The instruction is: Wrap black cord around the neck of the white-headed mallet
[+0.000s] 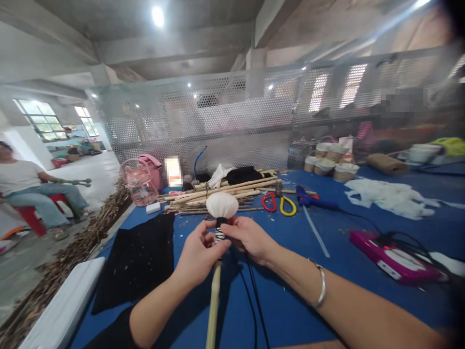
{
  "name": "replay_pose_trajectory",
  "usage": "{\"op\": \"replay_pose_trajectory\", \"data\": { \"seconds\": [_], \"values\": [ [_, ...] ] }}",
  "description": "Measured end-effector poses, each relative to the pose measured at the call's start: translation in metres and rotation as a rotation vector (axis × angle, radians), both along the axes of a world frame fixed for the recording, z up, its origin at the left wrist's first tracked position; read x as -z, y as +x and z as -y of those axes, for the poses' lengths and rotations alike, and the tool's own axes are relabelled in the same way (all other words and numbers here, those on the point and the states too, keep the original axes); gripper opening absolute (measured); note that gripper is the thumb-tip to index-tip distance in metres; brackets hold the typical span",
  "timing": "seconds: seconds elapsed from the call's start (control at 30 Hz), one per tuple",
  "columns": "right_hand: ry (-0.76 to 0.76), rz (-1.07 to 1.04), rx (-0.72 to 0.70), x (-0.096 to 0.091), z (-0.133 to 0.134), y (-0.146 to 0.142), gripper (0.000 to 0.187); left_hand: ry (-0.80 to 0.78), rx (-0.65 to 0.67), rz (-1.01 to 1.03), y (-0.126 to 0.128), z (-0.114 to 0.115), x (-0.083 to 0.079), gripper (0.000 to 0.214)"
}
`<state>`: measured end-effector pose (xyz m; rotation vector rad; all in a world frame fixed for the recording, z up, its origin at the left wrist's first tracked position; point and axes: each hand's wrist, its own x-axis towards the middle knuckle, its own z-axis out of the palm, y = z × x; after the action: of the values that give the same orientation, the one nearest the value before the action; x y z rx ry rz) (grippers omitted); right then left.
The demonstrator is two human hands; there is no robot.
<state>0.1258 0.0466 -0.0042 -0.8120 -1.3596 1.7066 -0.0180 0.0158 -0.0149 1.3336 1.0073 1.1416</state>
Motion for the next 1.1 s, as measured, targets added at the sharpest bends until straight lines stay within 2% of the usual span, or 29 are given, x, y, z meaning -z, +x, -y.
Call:
{"op": "replay_pose_trajectory", "data": {
  "seconds": [0.13,0.23,0.37,0.5,0.67,0.77,0.83,0.97,1.1],
  "values": [
    [0.009,-0.055,-0.027,-0.001,-0.005,0.003,0.036,-0.132,0.067,0.157,-0.003,0.002,-0.01,0.057],
    [-0.068,-0.096,-0.04,0.001,-0.007,0.002,0.036,-0.194,0.121,0.281,-0.006,0.0,-0.013,0.073],
    [-0.194,-0.1,-0.084,0.006,-0.004,0.001,0.038,-0.279,0.255,0.401,-0.007,-0.004,-0.01,0.091],
    [-0.208,-0.082,-0.061,0.012,-0.002,0.001,0.039,-0.314,0.345,0.417,-0.007,-0.011,-0.003,0.093],
    [-0.216,-0.047,-0.047,0.017,-0.005,-0.003,0.041,-0.181,0.233,0.196,-0.005,-0.011,0.006,0.08],
    [-0.21,-0.025,-0.024,0.017,-0.006,-0.006,0.042,0.038,0.022,-0.1,-0.007,-0.009,0.006,0.059],
    [-0.213,0.022,-0.026,0.015,-0.007,-0.009,0.043,0.086,-0.084,-0.208,-0.009,-0.009,0.004,0.051],
    [-0.196,0.071,0.013,0.014,-0.01,-0.017,0.044,0.015,-0.148,-0.254,-0.009,-0.012,-0.003,0.037],
    [-0.173,0.055,0.057,0.014,-0.01,-0.023,0.042,-0.084,-0.206,-0.193,-0.006,-0.013,-0.006,0.033]
  ]
}}
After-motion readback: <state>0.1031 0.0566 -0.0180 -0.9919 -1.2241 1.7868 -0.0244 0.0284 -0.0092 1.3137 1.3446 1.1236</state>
